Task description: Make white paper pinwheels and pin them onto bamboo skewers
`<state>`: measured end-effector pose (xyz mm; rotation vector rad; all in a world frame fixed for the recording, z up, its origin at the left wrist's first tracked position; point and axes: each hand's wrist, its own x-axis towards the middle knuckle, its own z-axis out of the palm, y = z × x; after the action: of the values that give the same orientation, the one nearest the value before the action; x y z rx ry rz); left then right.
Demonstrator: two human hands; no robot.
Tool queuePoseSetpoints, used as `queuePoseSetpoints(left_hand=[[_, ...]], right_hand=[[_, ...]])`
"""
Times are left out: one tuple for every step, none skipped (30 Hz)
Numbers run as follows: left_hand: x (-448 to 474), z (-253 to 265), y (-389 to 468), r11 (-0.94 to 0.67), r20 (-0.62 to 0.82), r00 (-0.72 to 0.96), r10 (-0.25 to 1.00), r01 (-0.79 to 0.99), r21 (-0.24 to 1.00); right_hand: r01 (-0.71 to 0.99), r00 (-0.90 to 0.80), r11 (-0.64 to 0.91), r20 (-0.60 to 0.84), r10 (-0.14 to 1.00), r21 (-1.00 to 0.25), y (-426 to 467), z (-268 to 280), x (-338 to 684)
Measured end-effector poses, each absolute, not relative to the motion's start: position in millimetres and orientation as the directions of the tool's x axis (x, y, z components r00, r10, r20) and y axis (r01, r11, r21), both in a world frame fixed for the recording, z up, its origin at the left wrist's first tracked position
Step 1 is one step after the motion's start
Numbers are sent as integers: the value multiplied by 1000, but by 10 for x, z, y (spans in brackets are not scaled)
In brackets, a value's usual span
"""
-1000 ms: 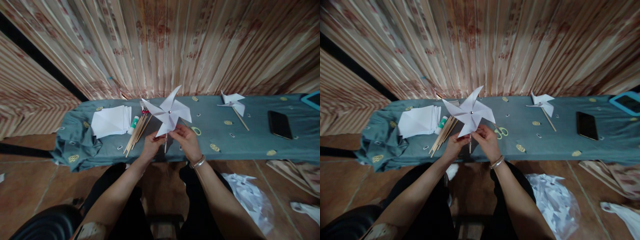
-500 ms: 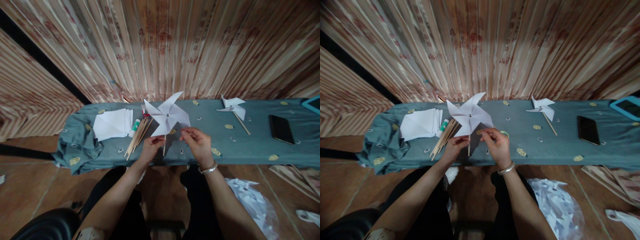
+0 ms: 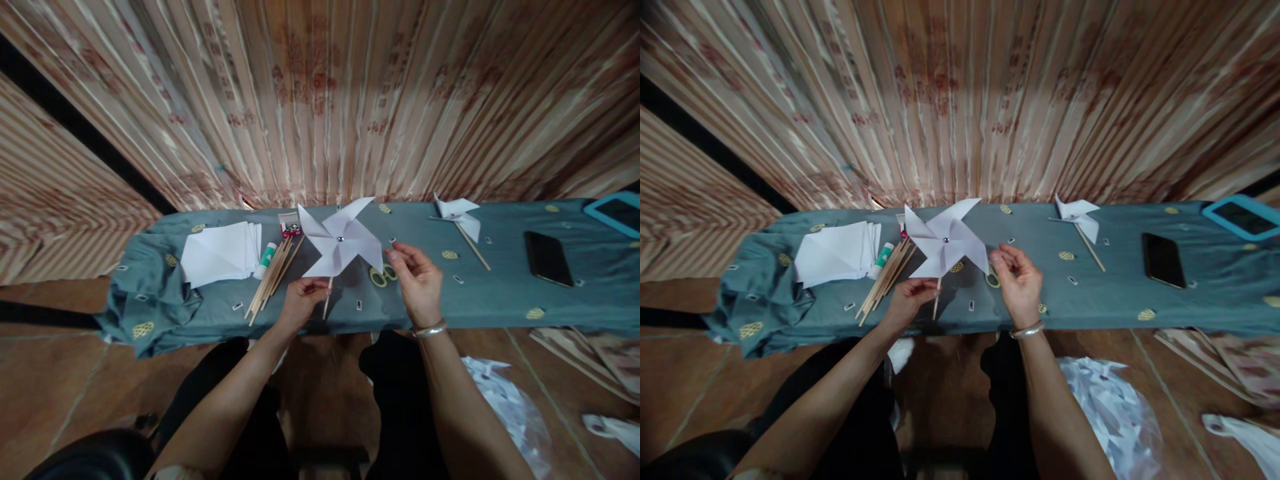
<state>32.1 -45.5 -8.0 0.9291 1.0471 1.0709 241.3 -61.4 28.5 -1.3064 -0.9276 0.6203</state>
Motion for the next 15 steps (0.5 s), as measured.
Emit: queuePoseSetpoints(left_hand=[[323,-86,-457,229,-201,143,969,-222,948],[324,-92,-458,231,-202,146,968,-219,948],[324,-96,-459,236,-206,151,967,-216,948],[324,-97,-459,242,-211,154,965,-215,946],[322,-96,-460,248,-217,157,964,-215,945],[320,-92,-462,252,-221,159,962,-218,943],[317,-85,-463,252,-220,159,962,-220,942],[312,-77,-464,248,-216,160,963,-219,944],[308,-68,-465,239,-207,161,965,-217,946],[303,-60,-465,230,-198,160,967,-214,949],[298,-55,-463,221,-189,158,969,-213,952],[294,-52,-460,213,-182,153,971,-217,953],[292,-53,-455,206,-176,147,973,-224,952],[290,-58,-450,202,-172,142,975,-234,951],[291,-64,-443,199,-169,139,976,-245,949]], right_hand=[[105,506,186,213,836,-977,-613,283,2403],[94,495,182,205,845,-979,-611,281,2391],[83,487,175,193,852,-981,-609,279,2379],[71,482,165,179,858,-984,-608,277,2366],[59,476,155,164,864,-986,-606,274,2352],[45,470,145,149,870,-988,-605,271,2339],[28,464,136,133,876,-990,-604,268,2324],[9,456,128,118,882,-992,-603,265,2310],[-10,447,123,105,888,-992,-603,262,2293],[-31,437,118,93,895,-993,-604,259,2275],[-52,427,112,80,901,-992,-606,256,2255],[-73,414,104,65,908,-992,-609,254,2231],[-95,399,94,49,916,-991,-613,251,2205],[-117,384,82,31,923,-990,-617,250,2175],[-138,367,66,11,930,-988,-621,248,2143]])
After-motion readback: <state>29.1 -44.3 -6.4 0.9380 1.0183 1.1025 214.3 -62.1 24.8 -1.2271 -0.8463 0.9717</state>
